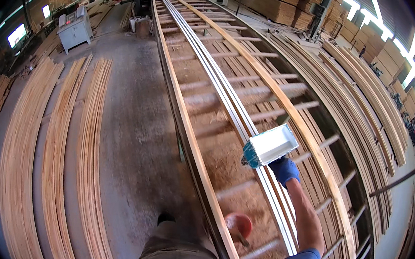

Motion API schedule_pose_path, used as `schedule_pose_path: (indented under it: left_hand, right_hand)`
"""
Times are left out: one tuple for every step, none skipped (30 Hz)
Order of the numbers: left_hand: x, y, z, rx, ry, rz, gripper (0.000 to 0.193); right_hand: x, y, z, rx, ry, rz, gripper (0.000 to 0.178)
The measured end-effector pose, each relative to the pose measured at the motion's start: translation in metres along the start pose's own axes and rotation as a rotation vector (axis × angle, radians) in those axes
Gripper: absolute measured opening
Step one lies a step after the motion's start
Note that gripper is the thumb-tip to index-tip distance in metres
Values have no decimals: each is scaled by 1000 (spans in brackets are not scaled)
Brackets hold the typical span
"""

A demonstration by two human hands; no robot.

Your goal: The person applies glue to wooden planks using a paint roller and places them onto a metal frame. They then move a large assembled wooden panel and continue to arrange and glue additional planks onto the frame.

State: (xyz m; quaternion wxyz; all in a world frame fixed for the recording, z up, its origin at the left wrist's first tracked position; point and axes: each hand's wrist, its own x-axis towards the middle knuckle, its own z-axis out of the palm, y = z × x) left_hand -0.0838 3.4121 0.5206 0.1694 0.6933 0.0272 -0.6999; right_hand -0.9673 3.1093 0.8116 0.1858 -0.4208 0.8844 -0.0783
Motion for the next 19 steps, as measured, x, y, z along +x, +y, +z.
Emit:
schedule_pose_path:
  left_hand:
    - [6, 21, 6, 13, 57, -34, 45]
    - [19, 56, 15, 20, 74, -54, 44]
    - [33, 89, 27, 37, 79, -76, 43]
    - [54, 138, 41, 67, 66, -65, 43]
    - [70, 185, 51, 100, 67, -54, 43]
    - [94, 248, 66, 166, 49, -22, 43]
    - [116, 313, 82, 225, 38, 19, 44]
    - [132, 383, 100, 265, 34, 80, 45]
    - [142, 449, 116, 279, 78, 202, 42]
    - [127, 536, 166, 311, 111, 314, 39]
    - [130, 602, 170, 241, 47, 352, 35]
    - [137, 669, 175, 172, -28, 387, 32]
    - [131, 739, 220, 195, -7, 427, 28]
    - [115, 805, 263, 214, 21, 475, 24]
    - [110, 857, 290, 227, 0, 577, 24]
    - [109, 902, 309, 245, -10, 672, 24]
    - [132, 949, 329, 215, -45, 677, 23]
    - [162, 992, 345, 208, -20, 512, 34]
    - [180, 1047, 381, 291, -70, 486, 34]
  right_hand:
    - [30, -30, -2, 12, -8, 30, 54]
    - [50, -82, -18, 89, -117, 165, 56]
    - [83, -89, -4, 110, -24, 64, 56]
    - [118, -107, -2, 147, 100, -50, 56]
    - [136, -157, -12, 181, -13, 78, 53]
    - [169, -173, -14, 96, 8, 87, 52]
    - [208, -185, -9, 28, 32, 93, 51]
    - [242, -210, -4, -26, 63, 89, 50]
    - [274, -231, -1, -7, 126, -17, 47]
    - [297, -259, -3, 21, 99, 36, 46]
    - [319, -311, -8, 61, 40, 54, 44]
    - [346, -353, -11, 93, -15, 74, 43]
    - [379, -365, -8, 95, 31, 97, 39]
    - [414, -378, -4, -86, 192, -93, 37]
    - [444, -405, -8, -36, 142, -41, 39]
    - [475, -434, -9, 17, 77, 14, 40]
    - [525, -418, 3, -92, 360, -284, 43]
    - [570, -399, 8, -151, 379, -371, 45]
    - [609, -371, 8, -233, 394, -433, 48]
